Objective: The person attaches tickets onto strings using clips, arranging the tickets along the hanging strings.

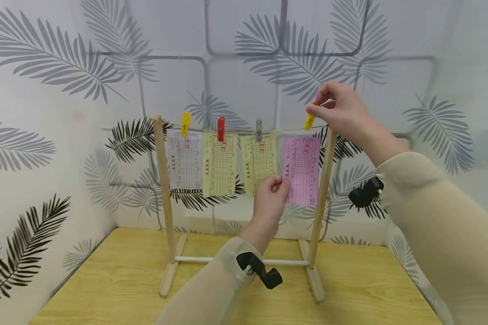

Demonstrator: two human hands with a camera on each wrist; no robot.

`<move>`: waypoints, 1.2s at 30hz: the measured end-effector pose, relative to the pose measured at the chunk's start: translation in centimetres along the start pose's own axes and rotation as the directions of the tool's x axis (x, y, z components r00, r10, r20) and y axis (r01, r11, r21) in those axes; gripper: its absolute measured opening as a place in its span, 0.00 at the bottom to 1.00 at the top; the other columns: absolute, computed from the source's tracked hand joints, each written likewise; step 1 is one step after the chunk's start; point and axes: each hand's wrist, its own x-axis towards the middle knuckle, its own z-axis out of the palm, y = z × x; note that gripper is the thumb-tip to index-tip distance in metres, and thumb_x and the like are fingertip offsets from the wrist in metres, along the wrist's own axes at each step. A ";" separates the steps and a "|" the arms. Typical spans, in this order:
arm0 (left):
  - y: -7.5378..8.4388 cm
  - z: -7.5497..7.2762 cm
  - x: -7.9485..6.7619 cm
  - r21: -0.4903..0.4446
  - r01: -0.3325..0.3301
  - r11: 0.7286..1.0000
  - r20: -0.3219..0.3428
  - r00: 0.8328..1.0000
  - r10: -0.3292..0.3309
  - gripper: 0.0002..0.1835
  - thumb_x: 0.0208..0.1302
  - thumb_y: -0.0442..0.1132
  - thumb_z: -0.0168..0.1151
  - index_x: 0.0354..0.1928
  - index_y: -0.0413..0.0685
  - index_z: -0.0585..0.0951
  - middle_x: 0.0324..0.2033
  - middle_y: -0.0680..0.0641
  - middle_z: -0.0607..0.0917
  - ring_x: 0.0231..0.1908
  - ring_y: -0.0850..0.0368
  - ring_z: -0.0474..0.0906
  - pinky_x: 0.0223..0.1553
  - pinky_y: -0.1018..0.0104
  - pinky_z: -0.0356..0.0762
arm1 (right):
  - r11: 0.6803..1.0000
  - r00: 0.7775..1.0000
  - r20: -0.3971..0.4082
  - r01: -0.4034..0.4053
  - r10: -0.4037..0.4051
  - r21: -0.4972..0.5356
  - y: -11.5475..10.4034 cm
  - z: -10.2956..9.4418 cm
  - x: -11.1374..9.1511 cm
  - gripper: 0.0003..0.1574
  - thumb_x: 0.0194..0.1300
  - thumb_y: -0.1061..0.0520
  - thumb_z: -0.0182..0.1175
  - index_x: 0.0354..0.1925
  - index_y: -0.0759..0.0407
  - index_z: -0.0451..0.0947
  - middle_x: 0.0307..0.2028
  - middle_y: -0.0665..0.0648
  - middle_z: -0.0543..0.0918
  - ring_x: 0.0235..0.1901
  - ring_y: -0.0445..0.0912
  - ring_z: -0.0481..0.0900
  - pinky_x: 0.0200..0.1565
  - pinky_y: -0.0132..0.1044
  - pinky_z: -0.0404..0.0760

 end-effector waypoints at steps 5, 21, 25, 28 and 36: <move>-0.2 0.0 0.1 -0.008 0.006 1.000 0.005 1.000 -0.006 0.09 0.81 0.34 0.65 0.55 0.38 0.88 0.43 0.46 0.91 0.43 0.57 0.87 0.49 0.63 0.87 | 1.000 1.000 0.014 0.008 -0.007 -0.008 -0.1 0.2 0.1 0.16 0.81 0.52 0.68 0.49 0.61 0.73 0.52 0.57 0.81 0.60 0.57 0.84 0.47 0.40 0.76; 0.1 0.0 0.3 -0.018 -0.003 1.000 0.025 1.000 0.003 0.10 0.82 0.36 0.64 0.57 0.40 0.87 0.45 0.46 0.90 0.46 0.55 0.87 0.51 0.62 0.87 | 1.000 0.998 0.057 0.024 -0.023 -0.014 -0.1 0.8 -0.1 0.14 0.80 0.56 0.68 0.48 0.61 0.73 0.52 0.58 0.80 0.57 0.54 0.85 0.50 0.41 0.76; 0.2 0.1 0.4 -0.010 -0.010 1.000 0.022 1.000 0.010 0.10 0.82 0.36 0.64 0.56 0.40 0.87 0.45 0.46 0.90 0.46 0.56 0.87 0.51 0.61 0.87 | 1.000 0.998 0.066 0.016 -0.015 -0.012 0.0 0.7 -0.2 0.15 0.80 0.55 0.68 0.48 0.61 0.72 0.52 0.58 0.80 0.59 0.55 0.85 0.51 0.42 0.77; 0.2 0.1 0.4 -0.014 -0.011 1.000 0.019 1.000 0.012 0.09 0.82 0.35 0.64 0.56 0.40 0.87 0.44 0.46 0.90 0.45 0.56 0.87 0.51 0.61 0.87 | 1.000 0.998 0.069 0.013 -0.013 -0.001 0.1 0.7 -0.2 0.14 0.80 0.55 0.68 0.48 0.61 0.73 0.51 0.58 0.80 0.59 0.55 0.85 0.50 0.41 0.77; 0.1 0.3 0.5 -0.016 -0.015 1.000 0.025 1.000 0.016 0.08 0.82 0.35 0.64 0.54 0.39 0.87 0.43 0.47 0.90 0.44 0.56 0.87 0.49 0.62 0.87 | 1.000 0.997 0.082 0.004 -0.004 -0.001 0.3 0.8 -0.1 0.15 0.80 0.55 0.69 0.49 0.60 0.73 0.52 0.58 0.82 0.55 0.52 0.85 0.46 0.38 0.76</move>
